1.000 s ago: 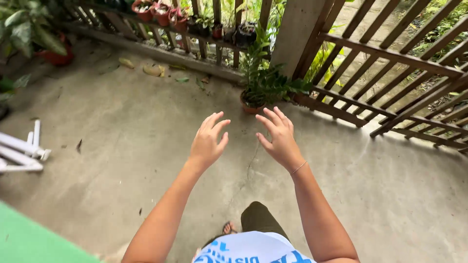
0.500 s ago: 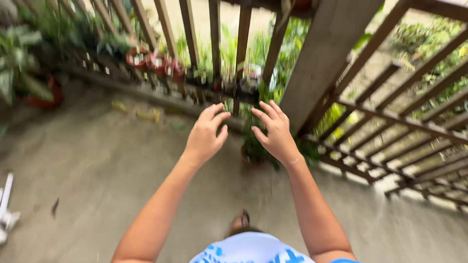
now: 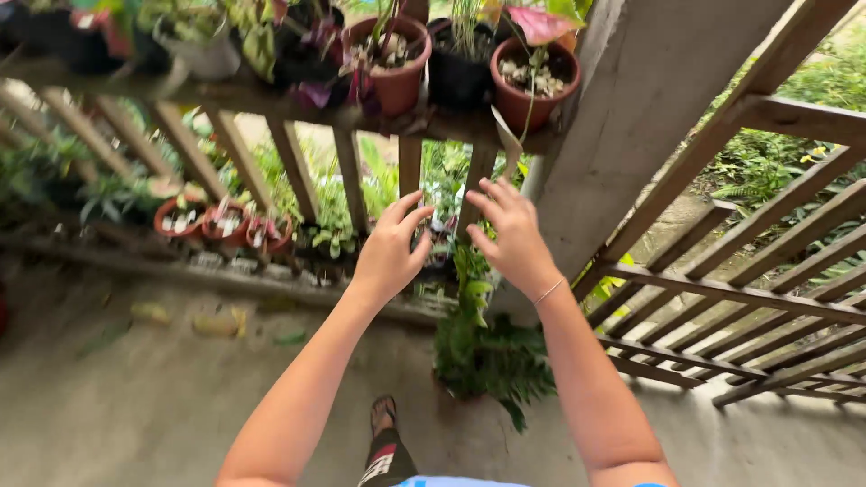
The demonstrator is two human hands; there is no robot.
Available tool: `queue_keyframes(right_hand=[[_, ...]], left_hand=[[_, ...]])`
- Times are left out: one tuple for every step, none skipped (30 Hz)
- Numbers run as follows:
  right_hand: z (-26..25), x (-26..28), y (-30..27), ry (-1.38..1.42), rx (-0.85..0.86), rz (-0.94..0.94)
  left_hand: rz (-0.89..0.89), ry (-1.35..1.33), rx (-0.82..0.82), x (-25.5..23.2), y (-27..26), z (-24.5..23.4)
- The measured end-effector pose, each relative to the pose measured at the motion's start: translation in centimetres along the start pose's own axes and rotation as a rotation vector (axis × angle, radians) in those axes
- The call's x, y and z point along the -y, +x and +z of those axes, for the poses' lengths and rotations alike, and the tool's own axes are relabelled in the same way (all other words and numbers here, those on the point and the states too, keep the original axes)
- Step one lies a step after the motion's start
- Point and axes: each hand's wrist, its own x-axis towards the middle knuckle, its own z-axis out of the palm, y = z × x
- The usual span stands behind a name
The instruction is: Harvest green leaves from a plant and carry them to the kitchen area.
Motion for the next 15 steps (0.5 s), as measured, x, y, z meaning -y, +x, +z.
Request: queue_keyframes(right_hand=[[0.6, -0.7, 1.8, -0.007, -0.015, 0.013], [1.1, -1.3, 3.6, -0.018, -0.043, 0.024], [1.3, -2.1, 5.8, -0.038, -0.072, 0.027], [1.7, -2.8, 7.9, -0.053, -0.087, 0.033], [2.2, -3.5, 10.0, -0.066, -0.116, 0.03], [2.6, -4.1, 12.0, -0.08, -0.145, 0.026], [2.8, -4.5, 13.8, -0.089, -0.161, 0.033], [3.0, -4.8, 15.6, -0.089, -0.186, 0.035], [3.2, -5.1, 17.0, -0.091, -0.207, 0.038], [3.6, -5.6, 18.3, -0.103, -0.22, 0.046], [3.8, -6.1, 19.3, -0.106, -0.23, 0.039], [4.0, -6.7, 20.2, -0.11, -0.241, 0.033], [4.1, -7.2, 21.1, -0.117, -0.247, 0.034], [4.2, -7.7, 21.8, -0.153, -0.258, 0.021], [4.3, -8.2, 22.5, -0.185, -0.268, 0.005]], left_hand=[[0.017, -0.004, 0.011, 1.5, 1.9, 0.4], [0.016, -0.032, 0.027, 2.9, 3.9, 0.6], [0.018, -0.065, 0.033, 4.3, 6.3, 1.0], [0.039, -0.073, 0.035, 5.6, 8.4, 1.1], [0.076, -0.064, 0.039, 6.8, 10.5, 1.1], [0.114, -0.056, 0.043, 7.8, 12.5, 1.1], [0.134, -0.059, 0.048, 8.8, 14.5, 1.1], [0.169, -0.061, 0.037, 9.6, 16.4, 1.2], [0.203, -0.068, 0.026, 10.3, 18.1, 1.5], [0.22, -0.075, 0.03, 11.1, 19.5, 1.7], [0.229, -0.091, 0.027, 11.7, 20.6, 2.1], [0.238, -0.107, 0.025, 12.1, 21.6, 2.5], [0.247, -0.112, 0.025, 12.5, 22.5, 2.9], [0.253, -0.144, 0.023, 12.7, 23.3, 3.2], [0.256, -0.173, 0.022, 12.9, 23.9, 3.5]])
